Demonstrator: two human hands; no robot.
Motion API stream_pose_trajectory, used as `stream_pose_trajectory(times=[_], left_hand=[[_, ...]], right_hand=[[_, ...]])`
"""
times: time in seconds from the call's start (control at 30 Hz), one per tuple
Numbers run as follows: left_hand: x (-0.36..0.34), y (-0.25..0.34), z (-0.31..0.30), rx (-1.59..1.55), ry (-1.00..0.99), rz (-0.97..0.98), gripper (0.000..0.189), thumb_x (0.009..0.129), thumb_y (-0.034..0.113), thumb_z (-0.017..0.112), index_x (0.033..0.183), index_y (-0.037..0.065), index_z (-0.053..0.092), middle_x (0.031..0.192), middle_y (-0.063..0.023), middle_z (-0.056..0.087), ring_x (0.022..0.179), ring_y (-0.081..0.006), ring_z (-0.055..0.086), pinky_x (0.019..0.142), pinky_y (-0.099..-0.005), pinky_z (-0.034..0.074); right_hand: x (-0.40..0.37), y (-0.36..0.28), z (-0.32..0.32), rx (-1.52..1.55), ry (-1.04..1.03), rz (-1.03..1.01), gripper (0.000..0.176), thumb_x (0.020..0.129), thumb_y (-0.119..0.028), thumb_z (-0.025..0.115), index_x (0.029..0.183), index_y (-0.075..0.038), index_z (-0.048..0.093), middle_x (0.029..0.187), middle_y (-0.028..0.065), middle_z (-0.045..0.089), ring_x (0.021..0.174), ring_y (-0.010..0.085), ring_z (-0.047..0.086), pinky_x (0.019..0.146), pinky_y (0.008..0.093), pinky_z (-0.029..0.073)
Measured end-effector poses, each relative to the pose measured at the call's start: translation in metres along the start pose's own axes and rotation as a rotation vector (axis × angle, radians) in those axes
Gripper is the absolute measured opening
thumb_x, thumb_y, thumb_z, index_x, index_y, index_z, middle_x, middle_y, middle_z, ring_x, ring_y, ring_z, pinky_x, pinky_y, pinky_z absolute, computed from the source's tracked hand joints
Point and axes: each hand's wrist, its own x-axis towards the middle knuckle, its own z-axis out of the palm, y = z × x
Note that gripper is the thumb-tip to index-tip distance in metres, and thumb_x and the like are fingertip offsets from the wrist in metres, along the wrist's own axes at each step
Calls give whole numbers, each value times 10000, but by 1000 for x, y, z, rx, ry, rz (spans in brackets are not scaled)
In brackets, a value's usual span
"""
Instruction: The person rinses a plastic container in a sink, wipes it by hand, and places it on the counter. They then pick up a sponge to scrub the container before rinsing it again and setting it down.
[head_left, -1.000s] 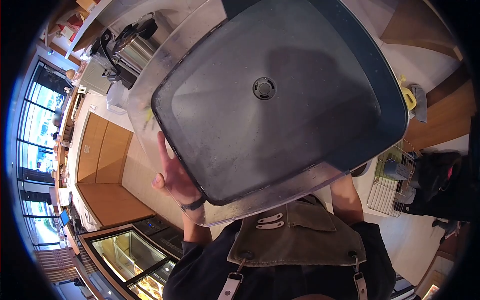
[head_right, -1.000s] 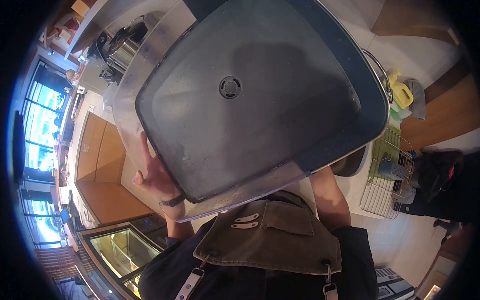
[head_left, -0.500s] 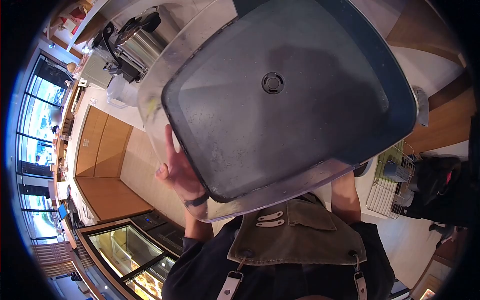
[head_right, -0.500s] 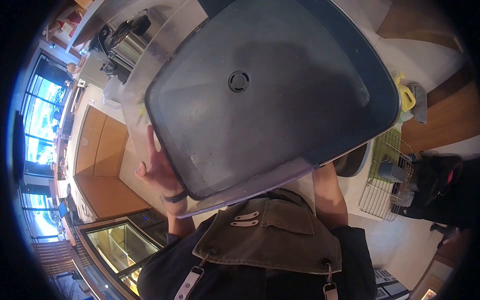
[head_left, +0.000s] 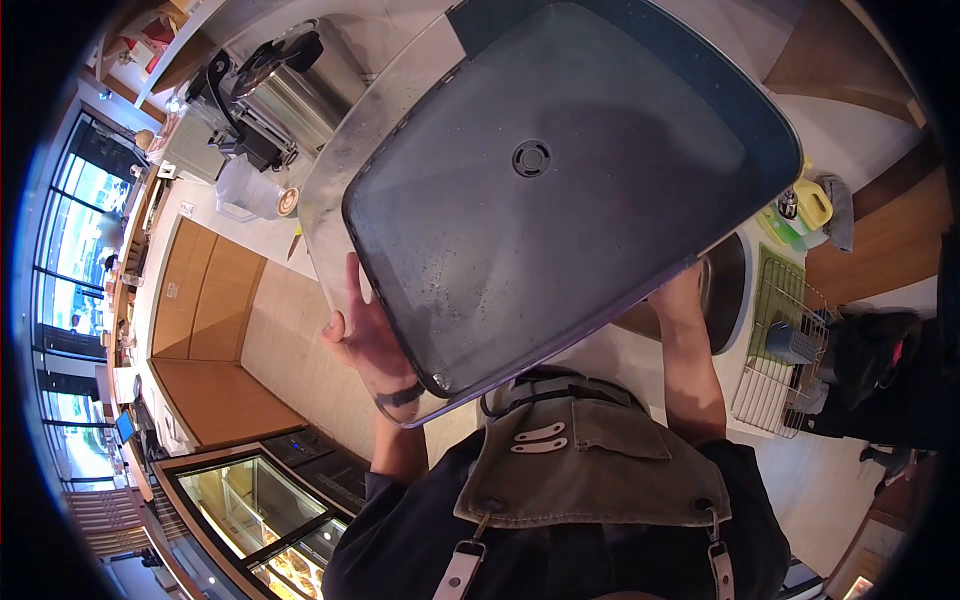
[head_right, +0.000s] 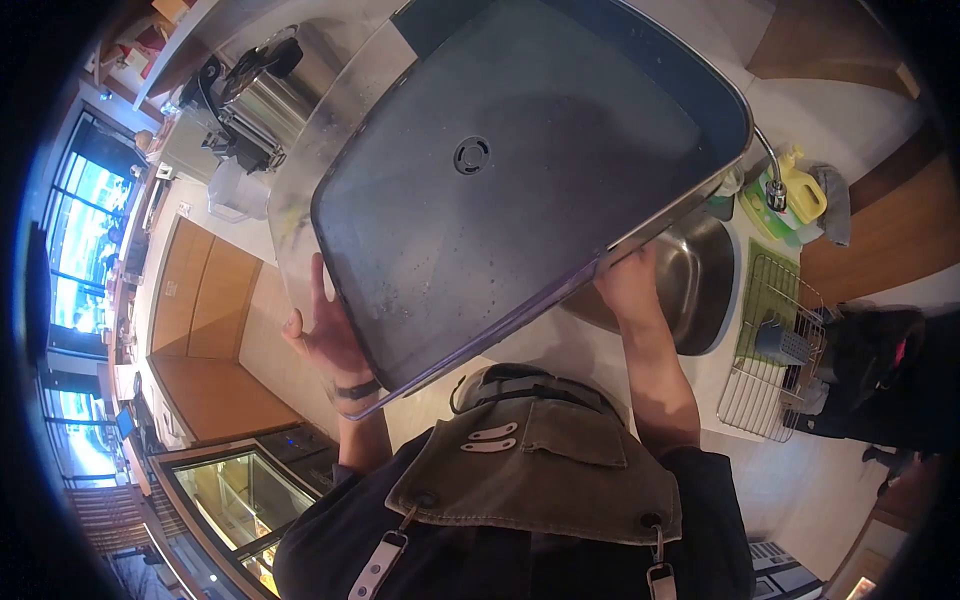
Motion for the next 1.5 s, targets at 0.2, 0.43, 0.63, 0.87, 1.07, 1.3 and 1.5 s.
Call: stream_pose_trajectory(times=[0.2, 0.43, 0.63, 0.87, 1.07, 1.3, 1.5], left_hand=[[-4, -13, 15, 45, 96, 6, 1064, 827, 686, 472, 1631, 67, 153, 1572, -276, 338, 1424, -394, 386, 1175, -487, 308], [-1, -20, 12, -72, 92, -91, 1032, 848, 637, 497, 1630, 58, 153, 1569, -277, 341, 1418, -394, 396, 1176, -482, 310], [-2, -25, 10, -81, 117, -76, 999, 840, 609, 545, 1601, 48, 222, 1544, -277, 376, 1392, -382, 428, 1161, -471, 332], [8, -18, -9, -174, 143, -280, 924, 840, 608, 560, 1529, 35, 339, 1486, -231, 466, 1323, -369, 478, 1148, -465, 346], [44, 5, -64, -862, -143, -580, 782, 948, 527, 512, 1522, 15, 372, 1529, -239, 414, 1352, -407, 458, 1133, -493, 407], [75, -18, -44, -695, -512, -910, 695, 1002, 394, 537, 1520, -21, 333, 1537, -232, 334, 1124, -394, 612, 960, -398, 566], [103, -74, -32, -820, -625, -1318, 621, 1027, 322, 524, 1555, 55, 337, 1475, -203, 387, 979, -314, 631, 812, -341, 581]], right_hand=[[-24, 37, 17, -85, -112, -102, 247, 1029, -165, 583, 1247, -50, 591, 1114, 24, 646, 964, 121, 621, 806, 275, 522], [-13, 37, 29, -108, -25, -143, 126, 1024, -158, 594, 1087, -52, 617, 990, -8, 663, 898, 76, 608, 762, 238, 493], [-6, 48, 17, -149, -87, -132, 166, 1032, -162, 603, 1160, -57, 597, 1052, -2, 665, 949, 76, 609, 808, 237, 488], [22, 13, 26, -148, -266, -7, 412, 1033, -97, 571, 1415, -19, 435, 1266, 87, 606, 1184, 158, 581, 1006, 314, 468], [108, -37, 21, -218, -76, -431, 520, 997, -154, 653, 1462, -70, 435, 1429, 110, 557, 1356, 227, 493, 1037, 364, 476], [160, -122, 58, -518, -245, -710, 662, 918, -134, 739, 1515, -112, 453, 1485, 92, 511, 1403, 242, 450, 1173, 391, 344], [109, -210, 86, -843, -233, -874, 722, 852, -508, 761, 1437, -144, 546, 1422, 162, 537, 1351, 346, 440, 1119, 473, 357]])
